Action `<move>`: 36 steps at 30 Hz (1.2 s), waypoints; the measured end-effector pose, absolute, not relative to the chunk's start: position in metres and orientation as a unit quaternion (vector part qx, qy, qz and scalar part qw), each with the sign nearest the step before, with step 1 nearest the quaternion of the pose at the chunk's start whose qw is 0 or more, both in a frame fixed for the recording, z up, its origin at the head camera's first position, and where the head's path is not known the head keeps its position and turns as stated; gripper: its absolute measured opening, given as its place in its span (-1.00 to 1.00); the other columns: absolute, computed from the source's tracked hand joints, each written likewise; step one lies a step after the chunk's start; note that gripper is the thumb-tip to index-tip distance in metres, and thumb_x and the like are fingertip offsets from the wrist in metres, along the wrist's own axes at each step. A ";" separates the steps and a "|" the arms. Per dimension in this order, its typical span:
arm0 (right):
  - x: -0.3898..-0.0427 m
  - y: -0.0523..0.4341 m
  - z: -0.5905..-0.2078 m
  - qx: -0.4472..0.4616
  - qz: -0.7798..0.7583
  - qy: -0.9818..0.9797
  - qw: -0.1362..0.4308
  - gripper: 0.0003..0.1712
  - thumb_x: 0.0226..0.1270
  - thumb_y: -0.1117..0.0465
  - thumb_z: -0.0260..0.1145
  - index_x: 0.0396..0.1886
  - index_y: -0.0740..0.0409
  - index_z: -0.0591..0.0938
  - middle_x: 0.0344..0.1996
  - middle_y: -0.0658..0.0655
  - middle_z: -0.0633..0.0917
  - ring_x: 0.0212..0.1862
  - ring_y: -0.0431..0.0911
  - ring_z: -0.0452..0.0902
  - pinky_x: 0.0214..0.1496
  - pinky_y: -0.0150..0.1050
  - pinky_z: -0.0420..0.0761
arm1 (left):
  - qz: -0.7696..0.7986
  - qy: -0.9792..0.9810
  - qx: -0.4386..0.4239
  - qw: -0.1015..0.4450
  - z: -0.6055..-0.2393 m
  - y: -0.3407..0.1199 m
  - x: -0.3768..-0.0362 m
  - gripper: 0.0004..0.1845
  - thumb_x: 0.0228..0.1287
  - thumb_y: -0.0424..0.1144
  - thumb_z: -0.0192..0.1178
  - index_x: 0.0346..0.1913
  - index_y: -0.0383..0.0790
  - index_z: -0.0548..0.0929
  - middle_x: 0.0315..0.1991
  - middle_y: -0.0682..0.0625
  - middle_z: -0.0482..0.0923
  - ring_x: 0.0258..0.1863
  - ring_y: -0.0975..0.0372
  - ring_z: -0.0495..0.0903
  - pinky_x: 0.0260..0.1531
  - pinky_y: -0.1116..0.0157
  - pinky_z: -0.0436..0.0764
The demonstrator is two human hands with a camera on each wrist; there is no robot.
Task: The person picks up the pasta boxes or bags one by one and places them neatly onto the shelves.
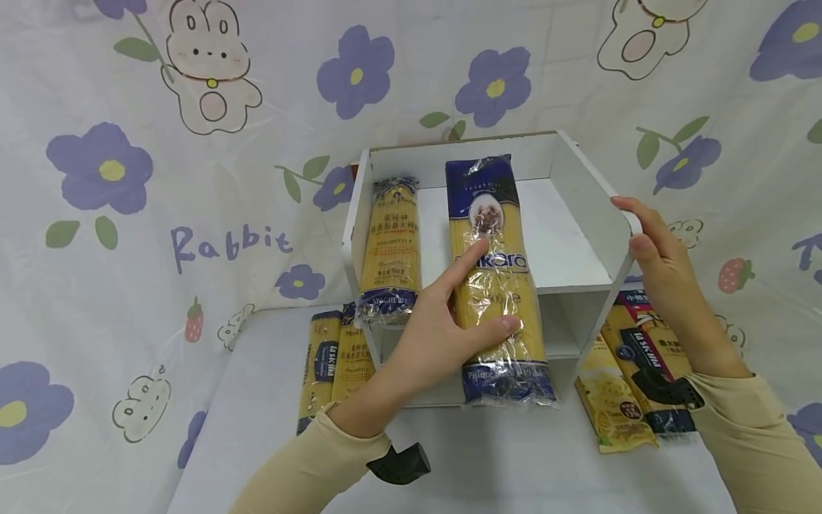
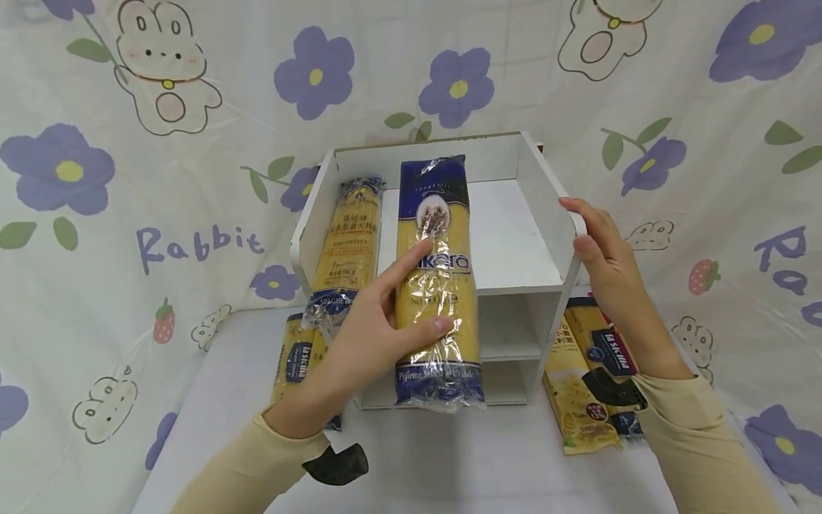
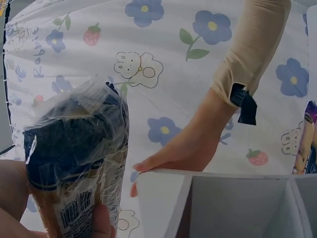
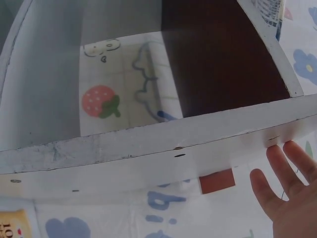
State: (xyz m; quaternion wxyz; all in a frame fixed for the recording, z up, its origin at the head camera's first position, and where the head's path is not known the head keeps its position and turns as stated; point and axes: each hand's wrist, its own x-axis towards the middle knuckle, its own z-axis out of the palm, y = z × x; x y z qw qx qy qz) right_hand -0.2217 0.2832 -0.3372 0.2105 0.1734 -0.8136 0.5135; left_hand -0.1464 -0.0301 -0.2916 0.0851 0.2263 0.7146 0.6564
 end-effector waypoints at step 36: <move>-0.221 0.283 -0.337 0.172 0.519 -0.812 0.201 -0.49 0.64 0.11 -0.14 0.51 -0.12 0.28 0.46 -0.13 0.34 0.27 -0.31 0.34 0.13 -0.47 0.40 | 0.675 0.711 0.127 0.150 -0.324 -0.030 -0.145 -0.17 0.31 -0.13 0.31 0.48 0.47 0.11 0.33 -0.06 0.35 -0.03 0.17 0.62 -0.04 0.26 0.66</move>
